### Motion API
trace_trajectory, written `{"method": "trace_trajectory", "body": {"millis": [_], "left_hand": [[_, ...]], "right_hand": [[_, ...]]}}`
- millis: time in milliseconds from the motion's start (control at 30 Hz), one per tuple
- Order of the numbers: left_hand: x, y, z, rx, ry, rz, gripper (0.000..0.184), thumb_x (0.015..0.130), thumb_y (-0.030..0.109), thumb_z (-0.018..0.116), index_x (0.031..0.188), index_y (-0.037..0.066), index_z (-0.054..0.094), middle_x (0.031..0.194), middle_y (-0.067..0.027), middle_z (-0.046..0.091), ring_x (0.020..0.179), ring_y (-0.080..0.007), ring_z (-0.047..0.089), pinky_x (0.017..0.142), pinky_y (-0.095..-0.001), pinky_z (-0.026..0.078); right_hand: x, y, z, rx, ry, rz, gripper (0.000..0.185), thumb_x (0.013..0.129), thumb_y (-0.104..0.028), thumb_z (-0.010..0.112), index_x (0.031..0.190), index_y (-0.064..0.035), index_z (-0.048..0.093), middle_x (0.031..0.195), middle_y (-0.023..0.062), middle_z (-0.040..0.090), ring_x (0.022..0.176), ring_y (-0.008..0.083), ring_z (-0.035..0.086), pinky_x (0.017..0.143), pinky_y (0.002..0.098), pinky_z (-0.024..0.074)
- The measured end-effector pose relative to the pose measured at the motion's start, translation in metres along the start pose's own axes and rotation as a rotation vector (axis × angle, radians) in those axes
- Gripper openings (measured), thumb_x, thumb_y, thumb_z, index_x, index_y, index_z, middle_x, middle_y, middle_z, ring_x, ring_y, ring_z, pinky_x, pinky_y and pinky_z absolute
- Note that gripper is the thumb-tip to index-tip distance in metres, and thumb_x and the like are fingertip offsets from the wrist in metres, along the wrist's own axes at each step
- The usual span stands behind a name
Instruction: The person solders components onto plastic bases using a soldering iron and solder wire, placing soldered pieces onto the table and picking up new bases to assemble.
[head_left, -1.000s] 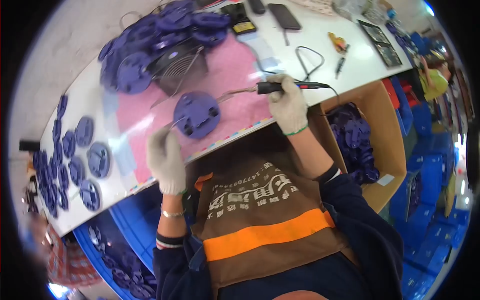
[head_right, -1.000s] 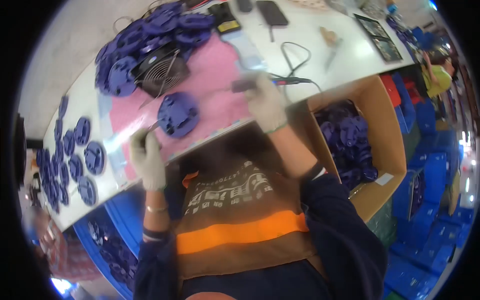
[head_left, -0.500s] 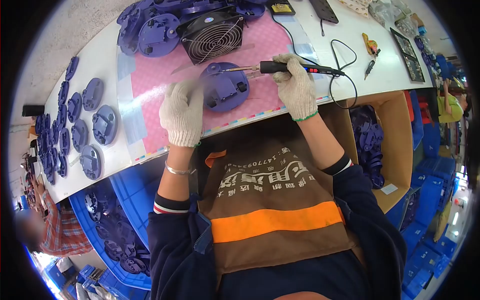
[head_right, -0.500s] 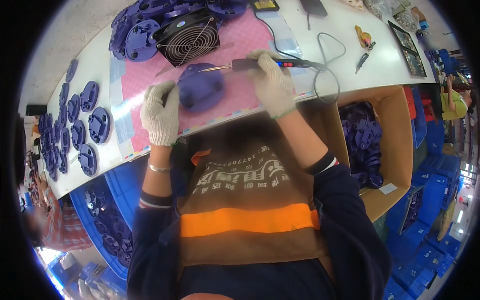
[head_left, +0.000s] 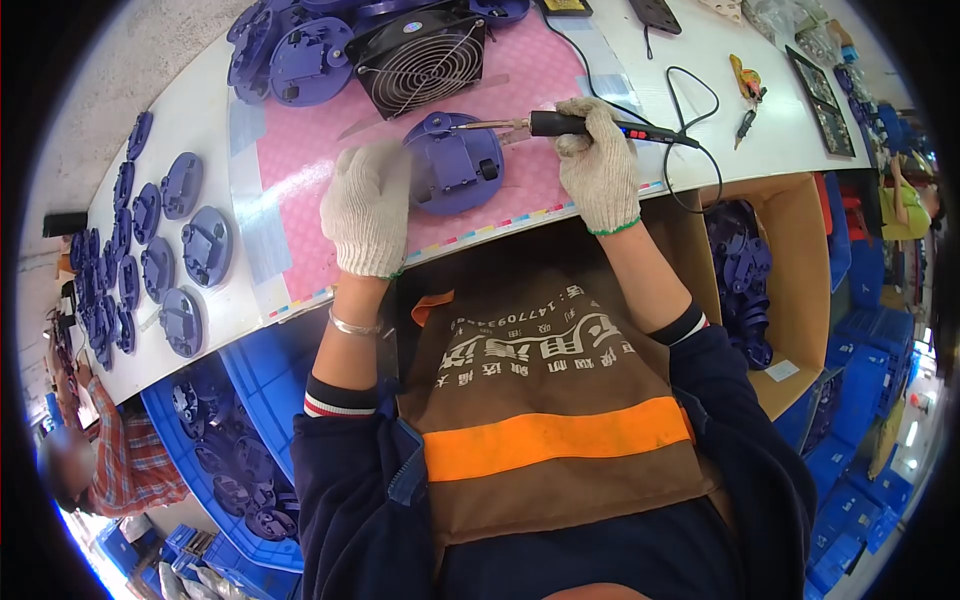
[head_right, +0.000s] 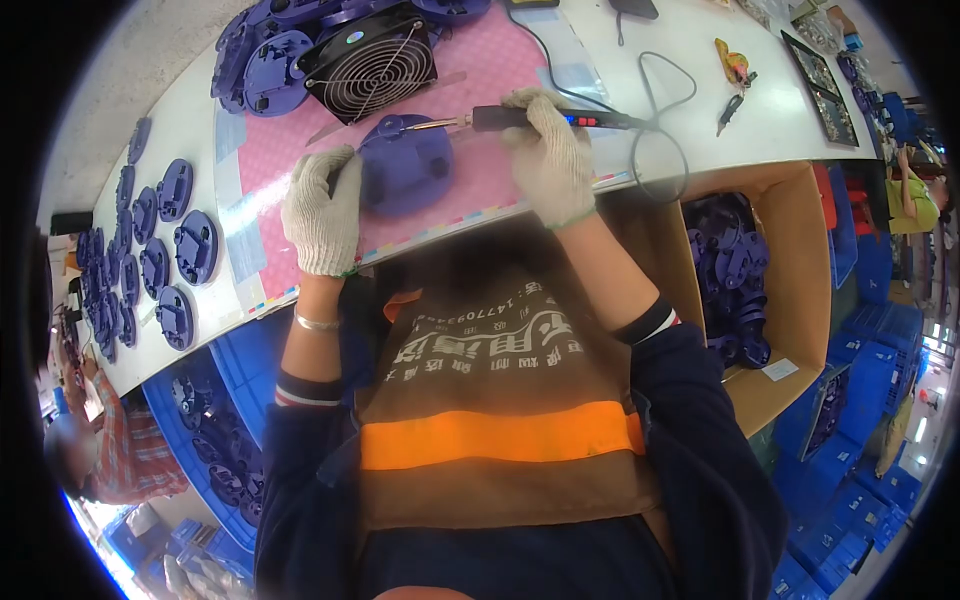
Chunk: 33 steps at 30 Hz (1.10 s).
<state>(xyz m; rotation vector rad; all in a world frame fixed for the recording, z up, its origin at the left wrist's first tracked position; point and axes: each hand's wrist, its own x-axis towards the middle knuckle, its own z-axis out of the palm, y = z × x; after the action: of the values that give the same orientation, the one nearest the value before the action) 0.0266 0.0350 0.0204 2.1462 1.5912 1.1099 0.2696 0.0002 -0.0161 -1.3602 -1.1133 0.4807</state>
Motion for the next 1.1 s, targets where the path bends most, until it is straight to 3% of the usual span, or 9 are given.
{"method": "trace_trajectory", "body": {"millis": [133, 233, 333, 400, 533, 600, 700, 933, 1100], "left_hand": [[0.003, 0.003, -0.002, -0.113, 0.030, 0.015, 0.016, 0.082, 0.011, 0.066, 0.095, 0.001, 0.067, 0.090, -0.0098, 0.066, 0.077, -0.0177, 0.064, 0.071, -0.0302, 0.051], [0.009, 0.005, 0.002, -0.521, 0.065, -0.259, 0.016, 0.084, 0.011, 0.065, 0.096, -0.001, 0.066, 0.089, -0.0090, 0.065, 0.073, -0.0125, 0.062, 0.065, -0.0284, 0.051], [0.018, 0.015, -0.010, -0.462, 0.041, -0.235, 0.016, 0.086, 0.011, 0.064, 0.096, -0.001, 0.065, 0.089, -0.0079, 0.065, 0.069, -0.0095, 0.059, 0.061, -0.0270, 0.050], [0.014, 0.010, -0.007, -0.331, 0.032, -0.139, 0.014, 0.085, 0.010, 0.065, 0.094, 0.000, 0.066, 0.087, -0.0077, 0.065, 0.069, -0.0113, 0.060, 0.062, -0.0273, 0.050], [0.002, 0.005, 0.003, -0.068, 0.113, 0.118, 0.011, 0.082, 0.008, 0.065, 0.091, 0.002, 0.066, 0.084, -0.0080, 0.064, 0.070, -0.0162, 0.061, 0.065, -0.0289, 0.049], [-0.002, 0.005, 0.004, -0.021, 0.080, 0.096, 0.011, 0.080, 0.009, 0.066, 0.090, 0.004, 0.067, 0.082, -0.0090, 0.063, 0.071, -0.0206, 0.062, 0.067, -0.0302, 0.049], [-0.004, 0.005, 0.005, 0.051, 0.065, 0.108, 0.011, 0.080, 0.010, 0.067, 0.089, 0.005, 0.067, 0.082, -0.0086, 0.063, 0.071, -0.0216, 0.061, 0.067, -0.0309, 0.049], [-0.005, 0.006, 0.008, 0.035, 0.044, 0.189, 0.011, 0.079, 0.010, 0.068, 0.089, 0.008, 0.067, 0.081, -0.0085, 0.063, 0.069, -0.0236, 0.061, 0.065, -0.0326, 0.049], [-0.005, 0.006, 0.008, 0.041, 0.047, 0.202, 0.011, 0.078, 0.011, 0.068, 0.089, 0.008, 0.068, 0.081, -0.0085, 0.062, 0.069, -0.0245, 0.062, 0.064, -0.0331, 0.049]], "right_hand": [[-0.002, 0.002, -0.001, 0.055, 0.010, 0.040, 0.029, 0.065, 0.009, 0.064, 0.092, -0.0014, 0.061, 0.097, 0.0101, 0.064, 0.091, 0.0258, 0.065, 0.080, 0.0329, 0.0518], [-0.001, 0.001, -0.001, 0.050, 0.013, 0.032, 0.029, 0.065, 0.008, 0.064, 0.091, -0.0020, 0.061, 0.097, 0.0096, 0.064, 0.091, 0.0254, 0.065, 0.079, 0.0330, 0.0518], [-0.004, -0.003, 0.000, 0.198, 0.002, 0.041, 0.017, 0.086, -0.009, 0.055, 0.099, 0.0020, 0.059, 0.097, 0.0107, 0.061, 0.079, 0.0156, 0.053, 0.066, 0.0244, 0.0436], [-0.004, -0.002, 0.000, 0.252, -0.012, 0.032, 0.023, 0.096, -0.017, 0.050, 0.102, 0.0040, 0.057, 0.097, 0.0113, 0.060, 0.073, 0.0111, 0.048, 0.059, 0.0205, 0.0400], [-0.004, -0.001, 0.000, 0.265, -0.009, 0.012, 0.023, 0.096, -0.017, 0.050, 0.102, 0.0038, 0.057, 0.096, 0.0114, 0.061, 0.076, 0.0123, 0.051, 0.059, 0.0219, 0.0417], [-0.004, -0.003, 0.001, 0.314, 0.005, 0.069, 0.016, 0.087, -0.008, 0.054, 0.099, 0.0021, 0.058, 0.095, 0.0113, 0.062, 0.080, 0.0163, 0.056, 0.066, 0.0253, 0.0454], [-0.003, -0.003, 0.000, 0.292, 0.012, 0.131, 0.026, 0.070, 0.011, 0.060, 0.093, -0.0009, 0.060, 0.093, 0.0113, 0.064, 0.088, 0.0238, 0.066, 0.080, 0.0315, 0.0522], [-0.003, -0.009, 0.000, 0.076, 0.001, 0.032, 0.025, 0.073, 0.012, 0.057, 0.095, 0.0017, 0.059, 0.095, 0.0118, 0.064, 0.089, 0.0237, 0.065, 0.080, 0.0315, 0.0525], [-0.003, -0.005, 0.000, 0.304, -0.011, 0.137, 0.026, 0.073, 0.014, 0.055, 0.096, 0.0022, 0.060, 0.095, 0.0126, 0.063, 0.088, 0.0229, 0.065, 0.080, 0.0313, 0.0527]]}}
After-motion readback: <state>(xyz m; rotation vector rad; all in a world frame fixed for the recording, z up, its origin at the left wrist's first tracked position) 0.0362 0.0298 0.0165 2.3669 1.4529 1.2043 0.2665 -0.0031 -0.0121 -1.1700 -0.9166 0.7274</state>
